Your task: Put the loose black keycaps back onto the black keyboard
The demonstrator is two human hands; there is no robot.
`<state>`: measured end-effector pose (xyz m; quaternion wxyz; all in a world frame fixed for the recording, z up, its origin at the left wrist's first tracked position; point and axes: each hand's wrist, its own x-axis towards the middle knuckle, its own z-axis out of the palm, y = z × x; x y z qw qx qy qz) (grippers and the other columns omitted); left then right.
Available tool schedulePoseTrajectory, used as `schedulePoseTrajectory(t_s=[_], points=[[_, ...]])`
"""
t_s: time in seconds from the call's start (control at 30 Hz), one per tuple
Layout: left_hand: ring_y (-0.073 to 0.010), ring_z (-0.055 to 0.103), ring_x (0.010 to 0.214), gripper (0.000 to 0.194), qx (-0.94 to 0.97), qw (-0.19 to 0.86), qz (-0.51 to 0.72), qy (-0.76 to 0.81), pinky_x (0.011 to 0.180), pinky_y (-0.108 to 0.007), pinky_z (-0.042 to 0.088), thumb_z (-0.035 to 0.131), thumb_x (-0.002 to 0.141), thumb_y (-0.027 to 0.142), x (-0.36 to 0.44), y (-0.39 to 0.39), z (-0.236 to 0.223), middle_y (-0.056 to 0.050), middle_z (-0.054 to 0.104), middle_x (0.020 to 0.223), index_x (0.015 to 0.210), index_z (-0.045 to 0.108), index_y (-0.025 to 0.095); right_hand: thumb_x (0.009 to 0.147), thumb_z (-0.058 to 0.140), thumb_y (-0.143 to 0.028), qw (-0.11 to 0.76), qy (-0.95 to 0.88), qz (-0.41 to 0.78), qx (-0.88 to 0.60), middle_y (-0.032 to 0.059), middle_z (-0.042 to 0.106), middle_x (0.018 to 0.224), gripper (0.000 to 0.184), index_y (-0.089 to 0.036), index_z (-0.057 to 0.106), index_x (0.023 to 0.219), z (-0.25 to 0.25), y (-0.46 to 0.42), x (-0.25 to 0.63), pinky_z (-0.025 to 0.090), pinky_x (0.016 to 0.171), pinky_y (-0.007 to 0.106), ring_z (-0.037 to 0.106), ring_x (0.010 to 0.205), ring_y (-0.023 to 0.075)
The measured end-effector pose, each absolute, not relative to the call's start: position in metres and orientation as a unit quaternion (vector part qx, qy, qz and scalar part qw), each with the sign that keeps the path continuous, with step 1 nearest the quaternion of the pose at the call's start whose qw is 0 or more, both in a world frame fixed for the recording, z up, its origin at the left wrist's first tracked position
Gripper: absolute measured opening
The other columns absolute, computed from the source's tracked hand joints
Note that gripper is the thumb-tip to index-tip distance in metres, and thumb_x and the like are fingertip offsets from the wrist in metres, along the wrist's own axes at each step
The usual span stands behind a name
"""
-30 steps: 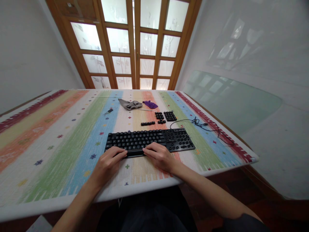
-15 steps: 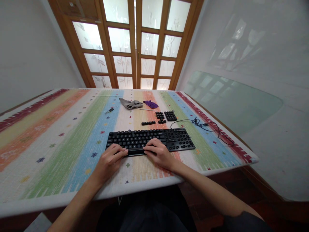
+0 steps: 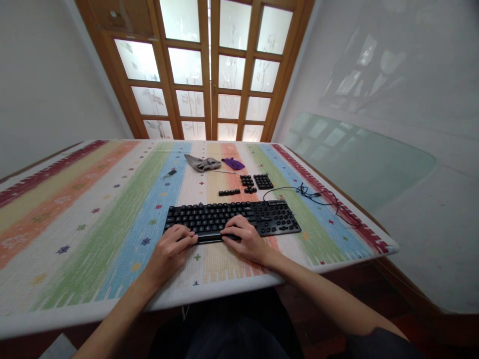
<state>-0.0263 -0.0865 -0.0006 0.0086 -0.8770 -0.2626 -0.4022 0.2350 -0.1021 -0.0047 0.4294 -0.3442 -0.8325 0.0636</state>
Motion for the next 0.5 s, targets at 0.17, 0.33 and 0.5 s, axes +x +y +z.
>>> schedulePoseTrajectory(t_s=[0.17, 0.33, 0.5], points=[[-0.0185, 0.062, 0.086, 0.019, -0.880, 0.015, -0.392, -0.268, 0.085, -0.038, 0.050, 0.056, 0.097, 0.014, -0.0270, -0.0832, 0.0014, -0.004, 0.069, 0.088, 0.084, 0.070, 0.019, 0.089, 0.068, -0.017, 0.426, -0.828, 0.072, -0.356, 0.0050, 0.069, 0.093, 0.006, -0.018, 0.073, 0.093, -0.0047, -0.1011, 0.2351, 0.043, 0.085, 0.038, 0.060, 0.091, 0.0186], [-0.0176, 0.063, 0.085, 0.020, -0.886, 0.012, -0.382, -0.263, 0.091, -0.040, 0.048, 0.055, 0.098, 0.016, -0.0278, -0.0816, 0.0034, -0.003, 0.070, 0.088, 0.084, 0.069, 0.020, 0.089, 0.069, -0.017, 0.423, -0.830, 0.061, -0.358, 0.0029, 0.070, 0.091, 0.005, -0.020, 0.073, 0.091, -0.0041, -0.1012, 0.2360, 0.038, 0.087, 0.038, 0.061, 0.091, 0.0178], [-0.0184, 0.061, 0.084, 0.022, -0.898, 0.013, -0.362, -0.250, 0.086, -0.038, 0.050, 0.055, 0.098, 0.017, -0.0273, -0.0795, 0.0085, -0.003, 0.068, 0.083, 0.081, 0.069, 0.019, 0.091, 0.067, -0.019, 0.390, -0.847, 0.023, -0.359, 0.0031, 0.071, 0.093, 0.008, -0.021, 0.073, 0.095, -0.0033, -0.1029, 0.2370, 0.035, 0.090, 0.040, 0.059, 0.095, 0.0192]])
